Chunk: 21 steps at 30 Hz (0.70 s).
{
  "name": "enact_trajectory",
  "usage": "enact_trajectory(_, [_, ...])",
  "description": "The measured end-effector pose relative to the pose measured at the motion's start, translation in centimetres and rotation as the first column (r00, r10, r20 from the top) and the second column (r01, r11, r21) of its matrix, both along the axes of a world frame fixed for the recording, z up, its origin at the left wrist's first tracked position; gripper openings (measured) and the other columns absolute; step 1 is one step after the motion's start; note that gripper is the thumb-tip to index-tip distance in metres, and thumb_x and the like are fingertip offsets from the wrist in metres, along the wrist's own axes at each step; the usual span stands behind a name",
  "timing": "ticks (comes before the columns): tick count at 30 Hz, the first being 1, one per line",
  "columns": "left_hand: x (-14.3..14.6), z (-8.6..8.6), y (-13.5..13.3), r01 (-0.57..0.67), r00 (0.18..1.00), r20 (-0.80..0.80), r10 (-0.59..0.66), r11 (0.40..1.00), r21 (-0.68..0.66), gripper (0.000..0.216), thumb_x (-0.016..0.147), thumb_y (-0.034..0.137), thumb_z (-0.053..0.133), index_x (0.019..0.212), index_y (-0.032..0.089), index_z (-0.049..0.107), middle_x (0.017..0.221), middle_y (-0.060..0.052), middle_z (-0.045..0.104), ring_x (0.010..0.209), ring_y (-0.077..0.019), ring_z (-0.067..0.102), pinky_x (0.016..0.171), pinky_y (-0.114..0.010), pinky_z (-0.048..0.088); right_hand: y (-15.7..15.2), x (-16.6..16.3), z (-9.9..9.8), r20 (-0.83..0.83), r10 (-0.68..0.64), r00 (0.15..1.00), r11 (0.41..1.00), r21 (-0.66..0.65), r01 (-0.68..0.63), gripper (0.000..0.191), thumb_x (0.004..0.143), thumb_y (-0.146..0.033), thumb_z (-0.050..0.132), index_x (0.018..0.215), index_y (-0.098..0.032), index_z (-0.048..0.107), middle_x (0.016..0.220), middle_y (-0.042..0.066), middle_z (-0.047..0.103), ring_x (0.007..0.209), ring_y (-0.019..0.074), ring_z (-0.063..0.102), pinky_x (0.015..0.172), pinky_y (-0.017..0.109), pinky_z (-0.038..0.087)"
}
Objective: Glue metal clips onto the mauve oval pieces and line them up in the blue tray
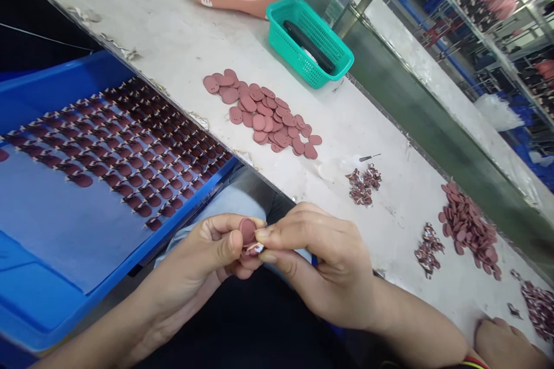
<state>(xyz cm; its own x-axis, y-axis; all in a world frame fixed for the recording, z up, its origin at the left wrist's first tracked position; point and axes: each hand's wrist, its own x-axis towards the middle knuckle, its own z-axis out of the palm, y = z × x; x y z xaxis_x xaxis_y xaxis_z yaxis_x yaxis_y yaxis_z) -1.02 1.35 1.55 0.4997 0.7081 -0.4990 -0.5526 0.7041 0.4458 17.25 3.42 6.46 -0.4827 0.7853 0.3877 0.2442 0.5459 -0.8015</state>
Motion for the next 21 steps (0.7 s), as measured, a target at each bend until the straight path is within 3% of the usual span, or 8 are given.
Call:
enact_trajectory(9, [-0.17, -0.33, -0.01, -0.025, 0.999, -0.035, 0.025, 0.999, 0.024, 0.037, 0.063, 0.050, 0.090, 0.079, 0.018, 0.080, 0.065, 0.000, 0.062, 0.057, -0.0084, 0.050, 0.056, -0.017, 0.048, 0.43, -0.33, -0.21, 0.009, -0.001, 1.000, 1.000, 0.025, 0.001, 0.011, 0.089, -0.007, 0.069, 0.097, -0.014, 0.067, 0.084, 0.006, 0.078, 0.076, 0.0146, 0.072, 0.074, 0.027, 0.057])
enact_trajectory(16, [-0.51, 0.25, 0.48, -0.021, 0.999, 0.032, 0.019, 0.999, 0.046, 0.022, 0.073, 0.033, 0.087, 0.070, 0.015, 0.076, 0.065, 0.002, 0.059, 0.059, -0.0076, 0.049, 0.057, -0.014, 0.045, 0.93, -0.73, 0.15, 0.039, 0.019, 0.999, 1.000, 0.017, -0.020, 0.011, 0.091, -0.010, 0.068, 0.099, -0.017, 0.068, 0.083, 0.003, 0.078, 0.078, 0.0129, 0.073, 0.074, 0.025, 0.057])
enact_trajectory(21, [-0.78, 0.07, 0.16, -0.030, 1.000, 0.000, 0.030, 0.999, 0.017, 0.020, 0.072, 0.031, 0.088, 0.077, 0.015, 0.078, 0.066, 0.000, 0.065, 0.057, -0.0073, 0.052, 0.055, -0.014, 0.047, 0.88, -0.88, 0.29, 0.069, 0.012, 0.998, 1.000, 0.011, -0.013, 0.013, 0.091, -0.012, 0.069, 0.101, -0.020, 0.068, 0.087, 0.002, 0.079, 0.076, 0.0127, 0.072, 0.074, 0.026, 0.057])
